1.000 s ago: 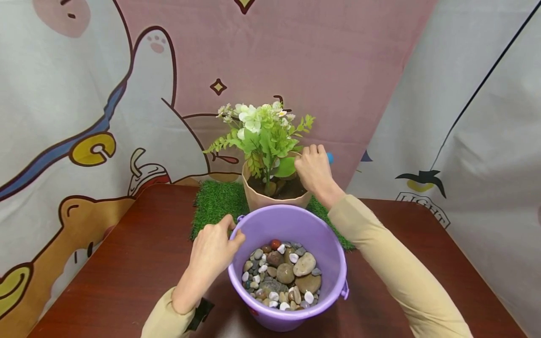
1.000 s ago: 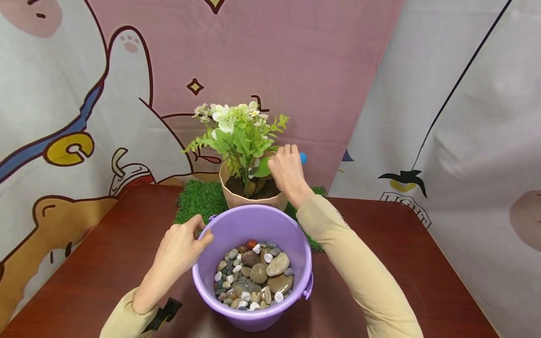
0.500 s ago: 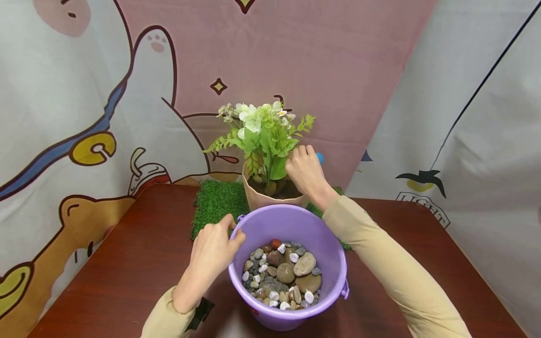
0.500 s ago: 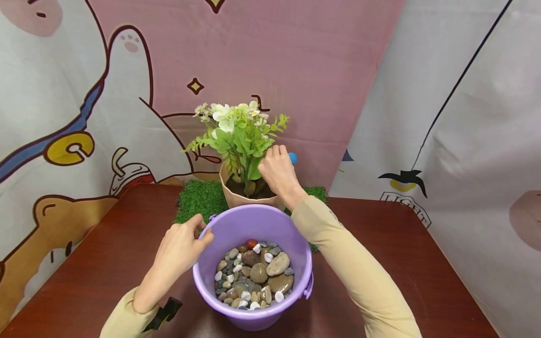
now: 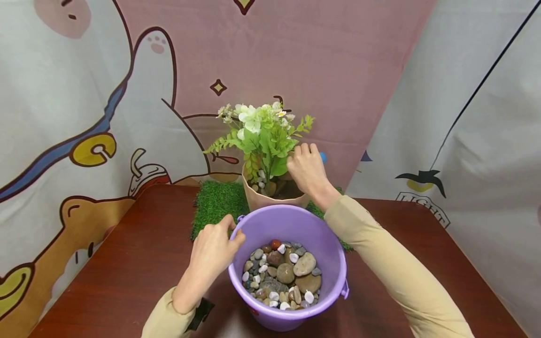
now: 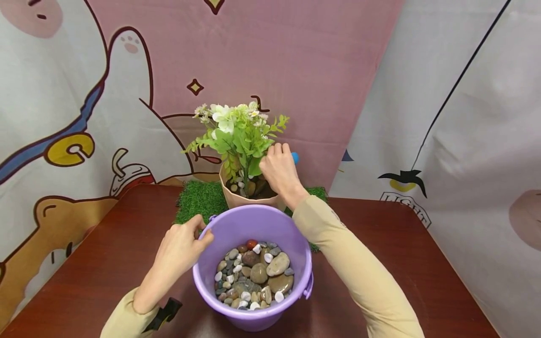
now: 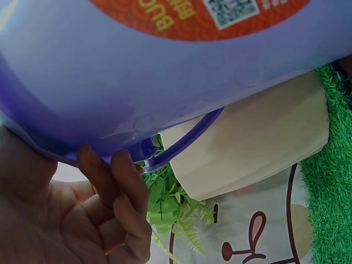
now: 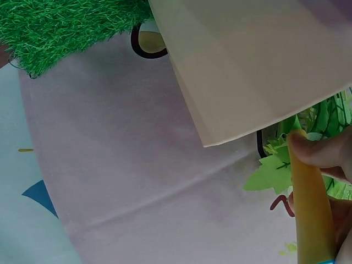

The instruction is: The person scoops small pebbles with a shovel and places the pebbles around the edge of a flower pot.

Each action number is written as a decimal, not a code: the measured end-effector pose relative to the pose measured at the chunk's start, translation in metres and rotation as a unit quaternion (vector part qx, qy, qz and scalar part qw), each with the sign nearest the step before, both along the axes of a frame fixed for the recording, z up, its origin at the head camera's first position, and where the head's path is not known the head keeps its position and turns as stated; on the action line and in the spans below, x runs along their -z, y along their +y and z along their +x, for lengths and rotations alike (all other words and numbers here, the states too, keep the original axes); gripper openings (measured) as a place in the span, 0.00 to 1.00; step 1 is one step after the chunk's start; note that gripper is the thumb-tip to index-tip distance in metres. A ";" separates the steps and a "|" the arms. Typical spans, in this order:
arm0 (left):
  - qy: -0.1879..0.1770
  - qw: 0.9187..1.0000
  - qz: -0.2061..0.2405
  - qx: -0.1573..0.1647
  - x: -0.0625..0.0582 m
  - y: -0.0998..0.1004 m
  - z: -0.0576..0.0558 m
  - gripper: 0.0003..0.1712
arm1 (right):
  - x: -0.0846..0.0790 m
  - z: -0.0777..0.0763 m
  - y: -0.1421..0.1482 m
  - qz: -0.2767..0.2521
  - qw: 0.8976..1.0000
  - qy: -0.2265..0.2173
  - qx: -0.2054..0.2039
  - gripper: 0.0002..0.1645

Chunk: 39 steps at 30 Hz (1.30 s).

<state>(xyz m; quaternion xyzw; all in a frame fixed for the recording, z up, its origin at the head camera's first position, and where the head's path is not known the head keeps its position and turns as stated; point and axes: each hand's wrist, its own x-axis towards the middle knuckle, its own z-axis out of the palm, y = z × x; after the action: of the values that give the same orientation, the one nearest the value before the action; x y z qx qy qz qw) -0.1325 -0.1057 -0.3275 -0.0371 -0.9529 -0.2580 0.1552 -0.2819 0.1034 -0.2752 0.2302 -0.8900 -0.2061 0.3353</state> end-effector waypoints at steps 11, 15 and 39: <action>0.000 1.000 0.003 -0.003 0.003 -0.001 0.000 0.06 | -0.003 0.018 0.025 -0.035 0.998 -0.033 0.043 0.10; 0.000 1.000 0.004 -0.002 0.003 -0.001 -0.001 0.07 | -0.003 0.029 0.042 -0.068 0.997 0.000 0.024 0.07; 0.004 1.000 0.007 0.003 0.001 -0.002 -0.001 0.07 | 0.005 0.102 0.071 -0.064 0.947 0.195 -0.247 0.08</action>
<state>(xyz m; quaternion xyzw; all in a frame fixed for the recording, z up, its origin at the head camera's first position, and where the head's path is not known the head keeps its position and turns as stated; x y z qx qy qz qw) -0.1340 -0.1073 -0.3290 -0.0399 -0.9504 -0.2646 0.1585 -0.1798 0.1742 -0.2806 0.3763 -0.7336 -0.1003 0.5570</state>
